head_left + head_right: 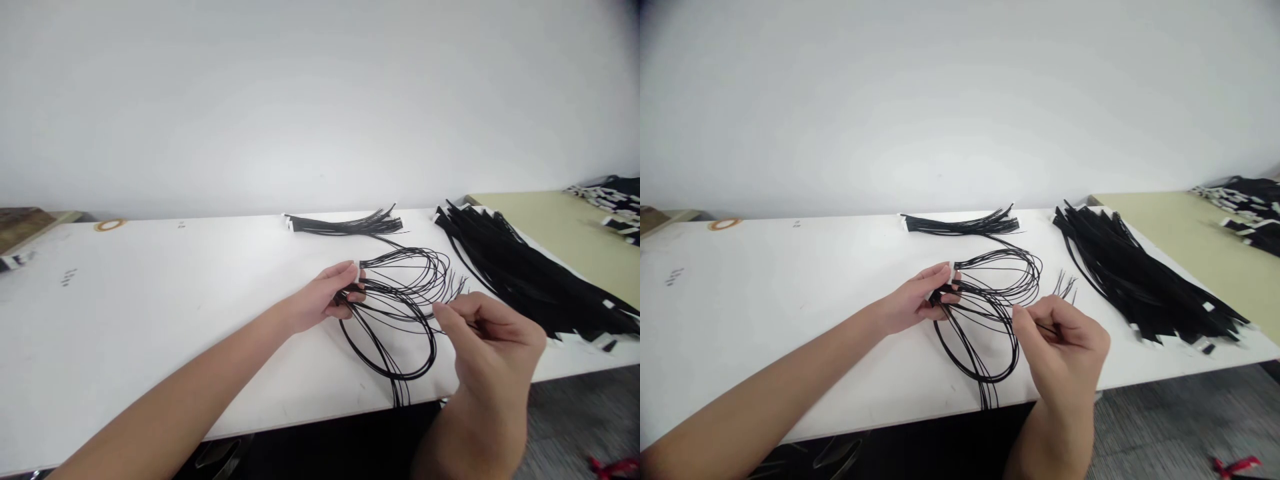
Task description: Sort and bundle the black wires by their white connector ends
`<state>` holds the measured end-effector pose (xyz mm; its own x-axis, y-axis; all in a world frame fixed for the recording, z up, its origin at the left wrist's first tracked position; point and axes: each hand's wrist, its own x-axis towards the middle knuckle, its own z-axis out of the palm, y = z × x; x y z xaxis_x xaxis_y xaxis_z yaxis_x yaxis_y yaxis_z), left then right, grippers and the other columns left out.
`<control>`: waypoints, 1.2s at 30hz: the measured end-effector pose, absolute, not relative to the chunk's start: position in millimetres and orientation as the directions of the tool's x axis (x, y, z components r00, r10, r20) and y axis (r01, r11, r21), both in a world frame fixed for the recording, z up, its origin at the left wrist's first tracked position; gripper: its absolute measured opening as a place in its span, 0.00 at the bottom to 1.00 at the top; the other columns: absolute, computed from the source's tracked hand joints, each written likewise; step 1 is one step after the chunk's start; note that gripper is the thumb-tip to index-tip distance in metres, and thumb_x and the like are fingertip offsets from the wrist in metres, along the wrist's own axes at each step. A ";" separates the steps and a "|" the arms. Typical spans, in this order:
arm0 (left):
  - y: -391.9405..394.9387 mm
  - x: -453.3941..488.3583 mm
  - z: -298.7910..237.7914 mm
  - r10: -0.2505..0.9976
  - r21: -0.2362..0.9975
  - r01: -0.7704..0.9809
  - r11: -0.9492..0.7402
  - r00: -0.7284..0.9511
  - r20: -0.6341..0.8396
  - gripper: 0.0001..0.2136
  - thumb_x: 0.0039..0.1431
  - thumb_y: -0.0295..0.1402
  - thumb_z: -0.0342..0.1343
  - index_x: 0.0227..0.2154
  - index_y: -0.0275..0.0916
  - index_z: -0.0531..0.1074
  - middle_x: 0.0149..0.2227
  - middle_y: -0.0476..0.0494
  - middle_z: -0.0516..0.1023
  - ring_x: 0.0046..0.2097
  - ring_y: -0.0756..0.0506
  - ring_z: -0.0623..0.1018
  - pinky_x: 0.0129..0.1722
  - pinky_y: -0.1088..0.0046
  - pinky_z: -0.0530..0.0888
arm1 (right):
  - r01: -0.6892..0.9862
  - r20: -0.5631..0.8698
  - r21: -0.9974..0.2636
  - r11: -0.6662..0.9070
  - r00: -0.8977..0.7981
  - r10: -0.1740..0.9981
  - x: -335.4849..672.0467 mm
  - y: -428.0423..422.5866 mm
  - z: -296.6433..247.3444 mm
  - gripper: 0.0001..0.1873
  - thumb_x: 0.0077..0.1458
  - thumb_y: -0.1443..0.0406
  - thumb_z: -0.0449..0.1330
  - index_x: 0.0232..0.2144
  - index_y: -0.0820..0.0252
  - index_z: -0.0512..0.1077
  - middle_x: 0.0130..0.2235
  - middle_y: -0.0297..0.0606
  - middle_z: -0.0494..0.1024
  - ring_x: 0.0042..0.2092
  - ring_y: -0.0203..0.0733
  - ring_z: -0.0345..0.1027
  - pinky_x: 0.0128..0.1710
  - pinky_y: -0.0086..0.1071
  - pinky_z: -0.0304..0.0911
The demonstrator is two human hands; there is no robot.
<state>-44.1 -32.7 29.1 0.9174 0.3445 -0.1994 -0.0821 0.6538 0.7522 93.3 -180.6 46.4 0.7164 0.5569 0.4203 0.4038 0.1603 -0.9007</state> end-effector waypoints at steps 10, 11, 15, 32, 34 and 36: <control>-35.2 -44.3 28.8 0.336 0.786 -0.063 0.615 0.923 -0.189 0.12 0.56 0.41 0.55 0.30 0.36 0.64 0.30 0.50 0.57 0.26 0.58 0.61 0.16 0.87 0.48 | 0.451 0.407 -0.889 0.083 0.694 0.594 92.4 -181.4 43.3 0.12 0.43 0.73 0.62 0.15 0.61 0.63 0.15 0.25 0.50 0.19 0.26 0.42 0.18 0.26 0.39; -35.6 -44.3 28.8 0.335 0.790 -0.059 0.610 0.923 -0.189 0.12 0.56 0.41 0.55 0.30 0.36 0.64 0.29 0.50 0.57 0.26 0.58 0.60 0.16 0.87 0.48 | 0.455 0.409 -0.887 0.082 0.692 0.595 92.3 -181.7 44.2 0.13 0.43 0.73 0.62 0.15 0.61 0.63 0.15 0.25 0.50 0.19 0.26 0.42 0.18 0.26 0.39; -37.1 -44.2 29.1 0.332 0.812 -0.054 0.582 0.926 -0.177 0.13 0.55 0.41 0.56 0.29 0.36 0.63 0.29 0.50 0.56 0.27 0.57 0.60 0.16 0.86 0.48 | 0.471 0.436 -0.876 0.102 0.684 0.584 92.4 -182.0 42.4 0.12 0.43 0.73 0.62 0.15 0.61 0.63 0.15 0.25 0.51 0.19 0.26 0.42 0.18 0.27 0.39; -36.8 -45.5 29.5 0.325 0.878 0.048 0.477 0.918 -0.227 0.14 0.55 0.43 0.55 0.30 0.35 0.64 0.30 0.49 0.58 0.28 0.56 0.60 0.18 0.84 0.48 | 0.187 0.214 -0.974 0.131 0.546 0.810 111.6 -186.1 35.6 0.11 0.51 0.63 0.61 0.21 0.60 0.67 0.19 0.28 0.59 0.23 0.29 0.51 0.22 0.25 0.49; -36.6 -45.7 29.4 0.327 0.878 0.044 0.477 0.918 -0.224 0.14 0.55 0.43 0.55 0.30 0.35 0.64 0.30 0.49 0.58 0.28 0.56 0.60 0.18 0.84 0.48 | 0.336 0.264 -0.939 0.067 0.583 0.769 109.5 -185.3 37.9 0.09 0.53 0.63 0.60 0.23 0.59 0.69 0.20 0.29 0.63 0.24 0.30 0.53 0.22 0.25 0.51; -36.4 -45.8 29.5 0.331 0.879 0.039 0.475 0.918 -0.219 0.14 0.55 0.43 0.55 0.29 0.36 0.64 0.30 0.49 0.58 0.28 0.56 0.59 0.18 0.84 0.48 | 0.528 0.359 -0.849 -0.015 0.597 0.717 106.1 -183.9 40.6 0.06 0.53 0.64 0.60 0.26 0.58 0.71 0.23 0.30 0.67 0.25 0.30 0.57 0.24 0.25 0.54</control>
<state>-45.8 -36.4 29.5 0.9179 0.3308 -0.2194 0.0387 0.4755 0.8789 106.1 -183.9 40.6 0.5972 0.7173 0.3588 0.5280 -0.0149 -0.8491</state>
